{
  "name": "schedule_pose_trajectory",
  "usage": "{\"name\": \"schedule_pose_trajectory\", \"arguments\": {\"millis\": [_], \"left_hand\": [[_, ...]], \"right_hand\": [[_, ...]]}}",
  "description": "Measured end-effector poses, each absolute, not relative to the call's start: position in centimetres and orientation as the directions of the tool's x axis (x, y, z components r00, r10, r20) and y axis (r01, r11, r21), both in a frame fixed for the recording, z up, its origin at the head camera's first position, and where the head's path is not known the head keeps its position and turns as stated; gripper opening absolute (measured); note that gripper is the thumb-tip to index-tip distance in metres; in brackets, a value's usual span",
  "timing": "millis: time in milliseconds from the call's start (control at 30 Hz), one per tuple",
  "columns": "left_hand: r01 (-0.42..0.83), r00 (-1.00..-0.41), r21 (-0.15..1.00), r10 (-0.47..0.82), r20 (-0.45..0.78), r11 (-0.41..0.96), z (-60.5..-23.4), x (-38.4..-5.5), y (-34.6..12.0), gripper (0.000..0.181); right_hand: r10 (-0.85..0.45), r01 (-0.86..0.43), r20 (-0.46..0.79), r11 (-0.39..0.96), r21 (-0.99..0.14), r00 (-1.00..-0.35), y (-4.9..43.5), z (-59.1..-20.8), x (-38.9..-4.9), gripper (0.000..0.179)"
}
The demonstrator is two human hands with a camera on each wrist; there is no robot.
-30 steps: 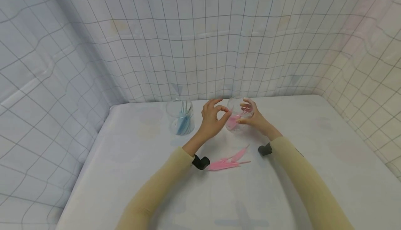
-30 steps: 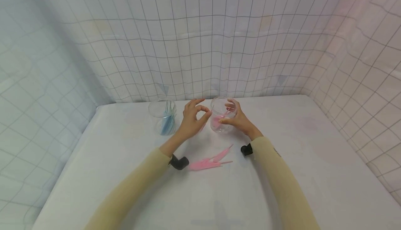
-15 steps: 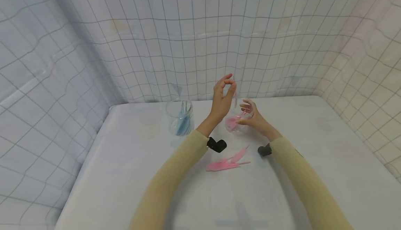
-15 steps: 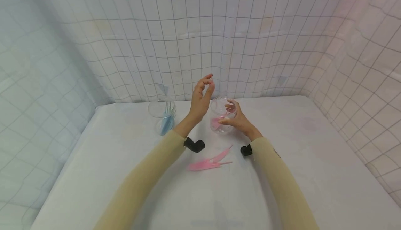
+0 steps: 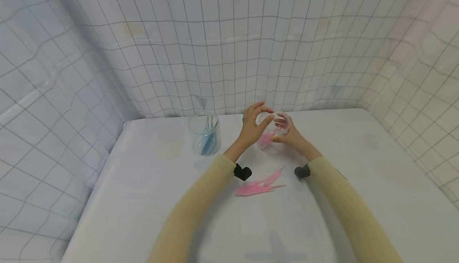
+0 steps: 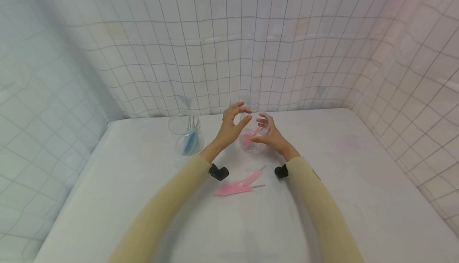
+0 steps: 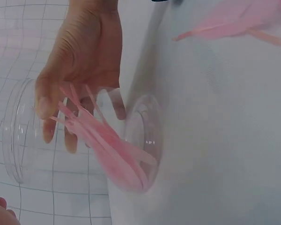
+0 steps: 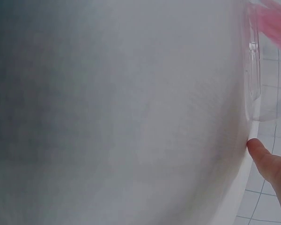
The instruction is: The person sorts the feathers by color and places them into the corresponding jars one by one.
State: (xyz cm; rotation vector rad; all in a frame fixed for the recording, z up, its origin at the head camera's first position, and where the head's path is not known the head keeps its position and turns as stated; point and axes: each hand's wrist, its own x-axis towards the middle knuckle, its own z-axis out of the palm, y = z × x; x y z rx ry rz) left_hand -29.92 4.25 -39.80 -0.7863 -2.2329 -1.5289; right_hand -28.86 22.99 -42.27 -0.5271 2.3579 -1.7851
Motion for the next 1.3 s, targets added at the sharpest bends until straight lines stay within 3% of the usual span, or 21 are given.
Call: {"name": "schedule_pose_trajectory", "arguments": {"millis": [267,667,933,1167,1300], "left_hand": [[0.613,-0.790,0.713,0.296,0.537,0.342,-41.2,-28.6,2.1,0.017],[0.595,-0.800,0.641,0.438,0.411,0.485,-43.5,-25.5,0.2,0.025],[0.586,-0.791,0.544,0.569,0.224,0.601,-44.3,-23.3,0.1,0.016],[0.538,-0.836,0.398,0.529,0.143,0.743,-45.0,-21.6,2.6,0.023],[0.478,-0.874,0.375,0.474,0.111,0.794,-45.2,-21.0,3.9,0.029]], "right_hand": [[-0.361,-0.215,0.119,0.239,-0.947,-0.925,22.9,-42.3,-28.9,0.092],[-0.362,-0.218,0.129,0.219,-0.951,-0.923,22.7,-42.6,-28.9,0.090],[-0.376,-0.208,0.112,0.225,-0.952,-0.920,22.8,-42.2,-28.8,0.090],[-0.371,-0.205,0.117,0.209,-0.956,-0.921,22.7,-42.1,-28.7,0.090],[-0.370,-0.200,0.115,0.200,-0.959,-0.922,22.6,-42.1,-28.7,0.089]]}}
